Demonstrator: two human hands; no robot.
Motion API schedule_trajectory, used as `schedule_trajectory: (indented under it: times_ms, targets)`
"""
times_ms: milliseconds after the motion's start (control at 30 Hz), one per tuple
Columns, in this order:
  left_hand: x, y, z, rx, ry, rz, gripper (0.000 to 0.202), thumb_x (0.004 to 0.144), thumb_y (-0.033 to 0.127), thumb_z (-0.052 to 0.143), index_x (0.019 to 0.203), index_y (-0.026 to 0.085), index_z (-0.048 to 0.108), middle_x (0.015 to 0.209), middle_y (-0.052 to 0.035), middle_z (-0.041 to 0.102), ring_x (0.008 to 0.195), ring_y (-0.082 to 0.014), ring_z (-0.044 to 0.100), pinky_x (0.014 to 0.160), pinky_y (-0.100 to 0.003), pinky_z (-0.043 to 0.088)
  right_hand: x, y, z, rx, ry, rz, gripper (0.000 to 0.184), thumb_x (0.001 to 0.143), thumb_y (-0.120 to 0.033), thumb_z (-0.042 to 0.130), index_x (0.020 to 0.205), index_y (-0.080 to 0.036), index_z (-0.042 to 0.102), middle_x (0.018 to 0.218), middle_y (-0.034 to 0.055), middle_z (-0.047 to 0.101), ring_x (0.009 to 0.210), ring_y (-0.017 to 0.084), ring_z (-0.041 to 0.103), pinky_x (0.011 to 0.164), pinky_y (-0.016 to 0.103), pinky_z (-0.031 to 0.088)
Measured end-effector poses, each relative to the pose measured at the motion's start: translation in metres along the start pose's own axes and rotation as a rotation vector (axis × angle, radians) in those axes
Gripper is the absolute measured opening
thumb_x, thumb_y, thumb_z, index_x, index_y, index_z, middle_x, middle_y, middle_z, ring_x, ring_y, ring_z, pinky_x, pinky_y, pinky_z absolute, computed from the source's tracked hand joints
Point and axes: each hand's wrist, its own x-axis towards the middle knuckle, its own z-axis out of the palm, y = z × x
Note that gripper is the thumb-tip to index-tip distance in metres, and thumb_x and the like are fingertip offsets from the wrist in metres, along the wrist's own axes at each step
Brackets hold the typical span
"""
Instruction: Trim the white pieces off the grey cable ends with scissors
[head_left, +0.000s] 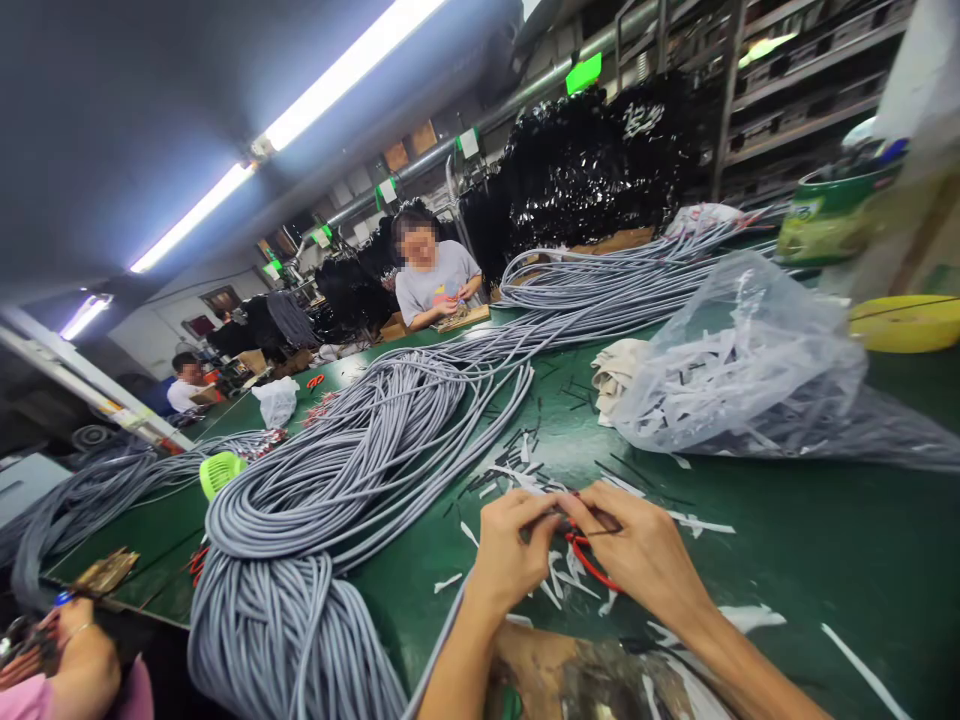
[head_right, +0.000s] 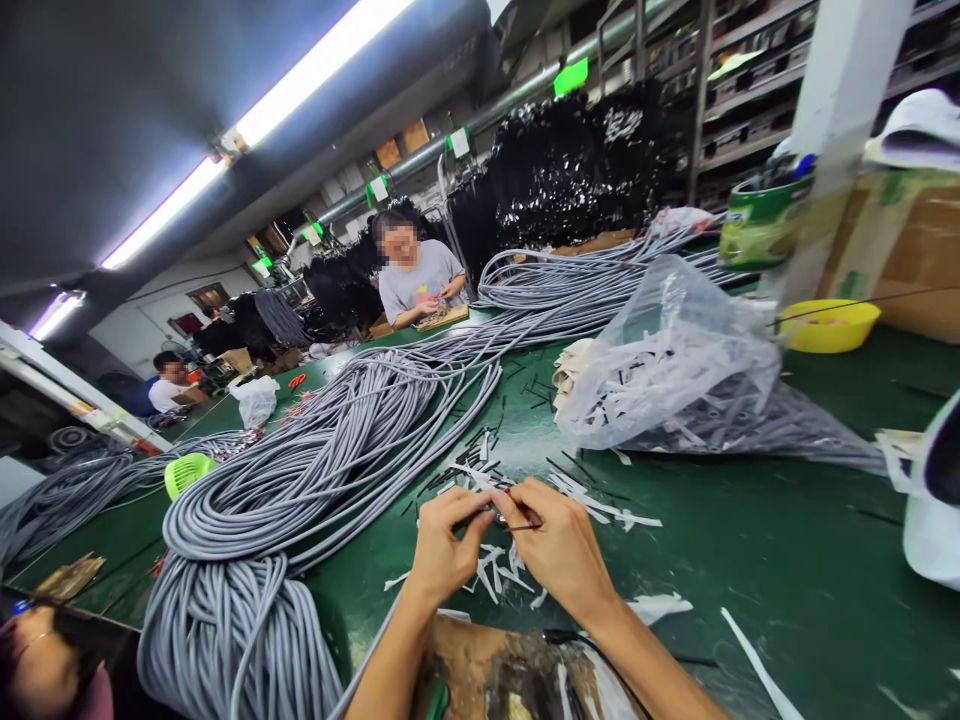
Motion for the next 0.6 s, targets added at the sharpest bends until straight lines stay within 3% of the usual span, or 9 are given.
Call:
schedule_trajectory:
  times_ms: [167, 300, 400, 467, 600]
  targets:
    - [0.001, -0.001, 0.007, -0.364, 0.020, -0.342, 0.033, 0.076, 0.037, 0.061, 0.096, 0.014, 0.072, 0.081, -0.0096, 0.071, 0.069, -0.0187, 0.060, 0.066, -0.030, 0.049, -0.003, -0.002, 0.000, 0.008, 0.017, -0.062, 0.050, 0.089, -0.052, 0.033, 0.052, -0.022, 0.047, 0.048, -0.0007, 0.046, 0.042, 0.011, 0.044, 0.045, 0.023, 0.037]
    - [0.006, 0.001, 0.009, -0.595, 0.077, -0.427, 0.052, 0.061, 0.057, 0.069, 0.085, 0.012, 0.074, 0.082, -0.0112, 0.071, 0.077, -0.0222, 0.061, 0.072, -0.033, 0.049, -0.005, -0.004, 0.003, 0.097, -0.066, -0.050, 0.046, 0.088, -0.051, 0.033, 0.057, -0.022, 0.052, 0.052, 0.0016, 0.053, 0.046, 0.013, 0.050, 0.046, 0.024, 0.041]
    - [0.008, 0.004, 0.010, -0.663, 0.159, -0.481, 0.050, 0.054, 0.060, 0.073, 0.070, 0.012, 0.074, 0.063, -0.0062, 0.066, 0.058, -0.0149, 0.055, 0.057, -0.027, 0.046, -0.006, -0.005, 0.005, 0.093, -0.080, -0.020, 0.046, 0.087, -0.051, 0.034, 0.053, -0.023, 0.049, 0.051, 0.0015, 0.053, 0.043, 0.013, 0.046, 0.045, 0.025, 0.039]
    - [0.009, 0.005, 0.011, -0.724, 0.209, -0.551, 0.050, 0.049, 0.059, 0.075, 0.063, 0.011, 0.070, 0.050, -0.0010, 0.057, 0.044, -0.0080, 0.044, 0.043, -0.021, 0.035, -0.006, -0.005, 0.006, 0.086, -0.079, -0.012, 0.047, 0.087, -0.050, 0.035, 0.051, -0.023, 0.049, 0.050, 0.0013, 0.052, 0.041, 0.012, 0.044, 0.044, 0.024, 0.038]
    - [0.012, 0.006, 0.009, -0.887, 0.226, -0.725, 0.054, 0.041, 0.058, 0.078, 0.059, 0.010, 0.061, 0.046, 0.0020, 0.051, 0.035, -0.0030, 0.034, 0.034, -0.017, 0.018, -0.005, -0.005, 0.006, 0.081, -0.079, 0.001, 0.047, 0.087, -0.051, 0.036, 0.053, -0.023, 0.053, 0.050, 0.0013, 0.053, 0.043, 0.013, 0.046, 0.045, 0.025, 0.038]
